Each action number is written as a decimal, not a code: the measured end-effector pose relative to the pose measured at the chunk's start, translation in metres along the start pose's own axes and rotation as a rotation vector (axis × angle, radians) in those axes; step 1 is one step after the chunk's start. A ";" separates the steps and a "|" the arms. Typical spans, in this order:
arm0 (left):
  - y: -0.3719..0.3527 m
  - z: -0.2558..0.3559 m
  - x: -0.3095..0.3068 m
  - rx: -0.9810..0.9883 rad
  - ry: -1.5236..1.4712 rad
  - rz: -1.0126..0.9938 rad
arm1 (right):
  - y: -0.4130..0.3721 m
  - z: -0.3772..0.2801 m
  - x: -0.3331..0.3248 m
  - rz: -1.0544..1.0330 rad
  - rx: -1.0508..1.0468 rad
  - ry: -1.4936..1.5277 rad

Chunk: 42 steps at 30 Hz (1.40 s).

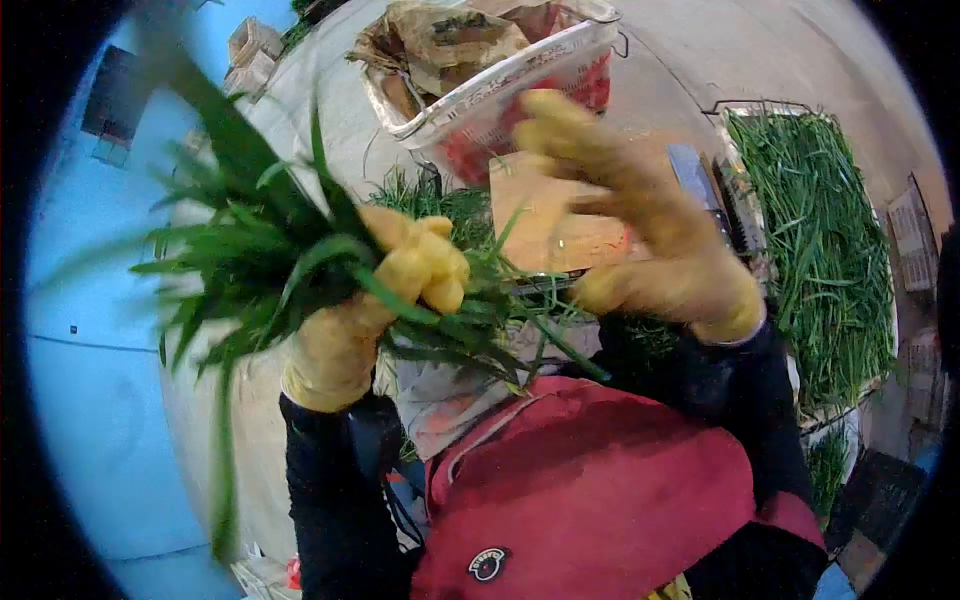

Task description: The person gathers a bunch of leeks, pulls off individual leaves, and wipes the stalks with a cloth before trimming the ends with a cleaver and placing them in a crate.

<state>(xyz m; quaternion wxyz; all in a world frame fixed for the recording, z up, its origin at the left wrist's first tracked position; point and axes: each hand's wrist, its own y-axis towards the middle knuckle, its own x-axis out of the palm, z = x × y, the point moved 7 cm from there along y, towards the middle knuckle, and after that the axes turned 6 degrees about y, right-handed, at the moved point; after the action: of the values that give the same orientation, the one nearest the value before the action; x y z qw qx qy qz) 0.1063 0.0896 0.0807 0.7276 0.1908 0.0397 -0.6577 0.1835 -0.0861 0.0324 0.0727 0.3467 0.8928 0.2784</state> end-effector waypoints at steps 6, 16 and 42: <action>0.004 0.037 0.004 0.186 -0.075 0.039 | 0.002 0.088 0.054 -0.325 -0.017 -0.238; -0.053 0.006 -0.078 0.163 -0.474 0.363 | -0.082 0.228 0.074 -0.421 0.349 -0.533; -0.036 0.110 -0.073 0.641 -0.670 -0.928 | 0.040 0.077 0.135 -0.707 0.251 0.405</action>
<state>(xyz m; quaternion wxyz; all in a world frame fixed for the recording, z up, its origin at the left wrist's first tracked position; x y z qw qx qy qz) 0.0405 0.1202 0.1963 0.2482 0.1459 -0.3090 -0.9065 0.1301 0.0615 -0.0015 -0.0560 -0.0364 0.9799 0.1881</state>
